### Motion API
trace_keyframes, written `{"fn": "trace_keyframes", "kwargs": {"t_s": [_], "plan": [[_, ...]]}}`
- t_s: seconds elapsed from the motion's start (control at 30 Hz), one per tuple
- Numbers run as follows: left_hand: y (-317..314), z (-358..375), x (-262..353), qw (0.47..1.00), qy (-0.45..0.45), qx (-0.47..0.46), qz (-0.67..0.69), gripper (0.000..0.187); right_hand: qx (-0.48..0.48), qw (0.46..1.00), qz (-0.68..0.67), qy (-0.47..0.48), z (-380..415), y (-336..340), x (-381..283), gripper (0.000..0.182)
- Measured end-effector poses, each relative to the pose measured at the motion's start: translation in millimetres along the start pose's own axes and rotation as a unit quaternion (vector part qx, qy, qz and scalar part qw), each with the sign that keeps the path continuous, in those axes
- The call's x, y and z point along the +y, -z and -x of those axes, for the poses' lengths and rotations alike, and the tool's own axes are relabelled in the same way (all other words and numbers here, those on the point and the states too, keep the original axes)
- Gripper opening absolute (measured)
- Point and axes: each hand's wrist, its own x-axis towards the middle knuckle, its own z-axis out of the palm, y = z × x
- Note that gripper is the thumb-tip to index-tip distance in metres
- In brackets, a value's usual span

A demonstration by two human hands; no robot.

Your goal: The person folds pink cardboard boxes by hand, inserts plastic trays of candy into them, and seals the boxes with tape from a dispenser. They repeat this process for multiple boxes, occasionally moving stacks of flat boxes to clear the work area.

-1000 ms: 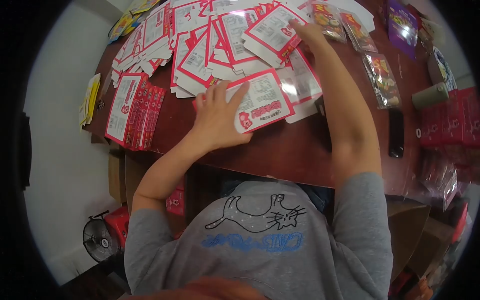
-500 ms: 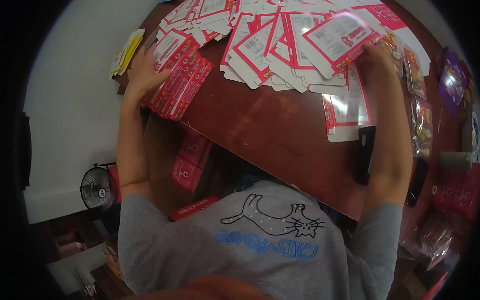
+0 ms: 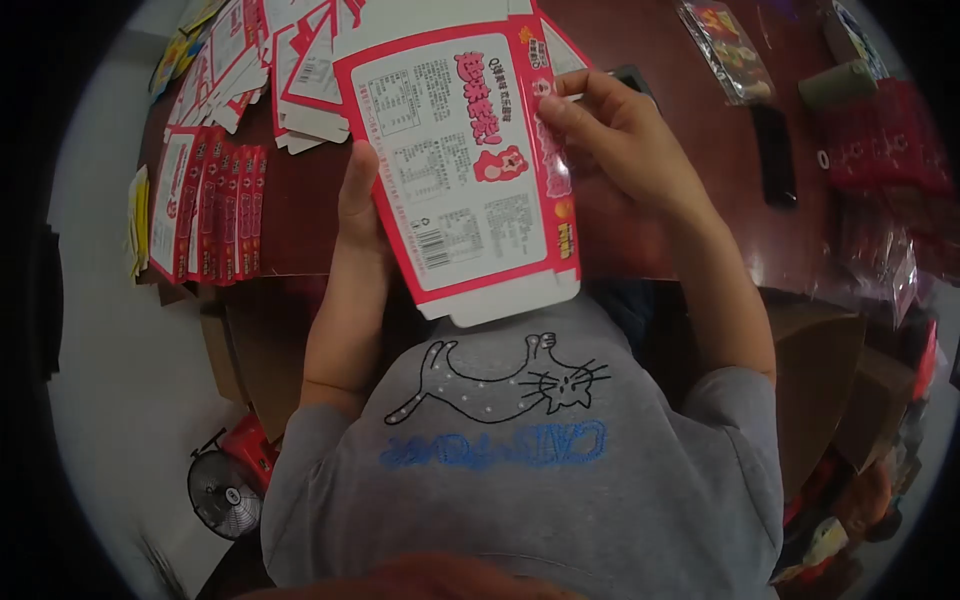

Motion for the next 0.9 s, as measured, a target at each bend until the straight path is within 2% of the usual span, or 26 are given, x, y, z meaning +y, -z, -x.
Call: {"fn": "trace_keyframes", "kwargs": {"t_s": [0.03,0.07,0.13,0.17,0.2,0.27,0.3,0.37,0.4,0.47,0.5,0.53,0.6,0.67,0.73,0.8,0.9], "plan": [[-3.0,3.9,-2.0,0.999,0.009,-0.025,0.039,0.097,-0.002,1.0,-0.013,-0.016,12.2,-2.1,6.7,0.026],[-11.8,7.3,-6.0,0.995,0.007,-0.029,0.096,0.081,-0.009,0.999,-0.028,-0.032,21.1,-5.1,12.8,0.028],[-2.0,4.7,-11.8,1.0,0.014,0.019,-0.019,0.062,-0.018,0.998,-0.034,-0.046,34.5,-9.4,20.5,0.031],[-9.2,2.9,-18.4,0.973,-0.044,0.103,-0.202,0.053,0.002,0.999,-0.017,-0.035,44.1,-18.2,16.8,0.035],[-9.3,3.7,-23.5,0.949,-0.059,0.141,-0.275,0.055,0.021,1.0,0.001,-0.023,48.1,-24.4,16.4,0.039],[-7.0,10.6,-29.8,0.886,-0.097,0.181,-0.415,0.058,-0.007,1.0,0.022,0.004,47.0,-24.1,36.2,0.04],[-5.4,16.2,-35.9,0.882,-0.101,0.193,-0.419,0.058,-0.007,1.0,-0.007,0.014,46.4,-22.9,45.5,0.04],[-0.2,26.7,-58.4,0.868,-0.193,0.233,-0.394,0.059,0.009,0.998,-0.053,0.03,51.0,-21.5,55.7,0.037],[12.8,34.3,-78.7,0.902,-0.151,0.221,-0.338,0.057,0.003,0.998,-0.052,0.039,52.0,-18.3,55.5,0.037],[-7.7,56.2,-78.9,0.974,0.039,0.132,-0.177,0.055,0.058,0.998,-0.02,0.025,55.1,-15.0,55.7,0.041],[-21.5,62.3,-80.9,0.982,0.043,0.131,-0.129,0.051,0.086,0.993,-0.079,0.023,52.3,-21.8,52.1,0.048],[-18.5,64.6,-85.8,0.982,0.047,0.135,-0.126,0.051,0.086,0.993,-0.08,0.017,48.8,-23.0,51.6,0.048],[-10.6,62.9,-93.7,0.992,0.046,0.095,-0.062,0.05,0.091,0.988,-0.066,0.106,36.0,-20.8,49.1,0.053],[-15.9,63.9,-87.5,0.991,0.066,0.114,-0.036,0.047,0.071,0.99,-0.042,0.112,26.0,-11.3,57.4,0.055],[-17.8,75.8,-85.3,0.987,0.092,0.131,-0.007,0.045,0.066,0.994,-0.058,0.064,24.5,-6.2,59.1,0.059],[-14.3,87.1,-94.2,0.989,0.065,0.103,-0.086,0.045,0.069,0.997,-0.016,0.035,28.3,-7.0,47.6,0.061],[-9.1,79.7,-85.5,0.986,0.12,0.117,0.02,0.051,0.065,0.997,-0.034,0.036,25.5,-12.0,47.4,0.057]]}}
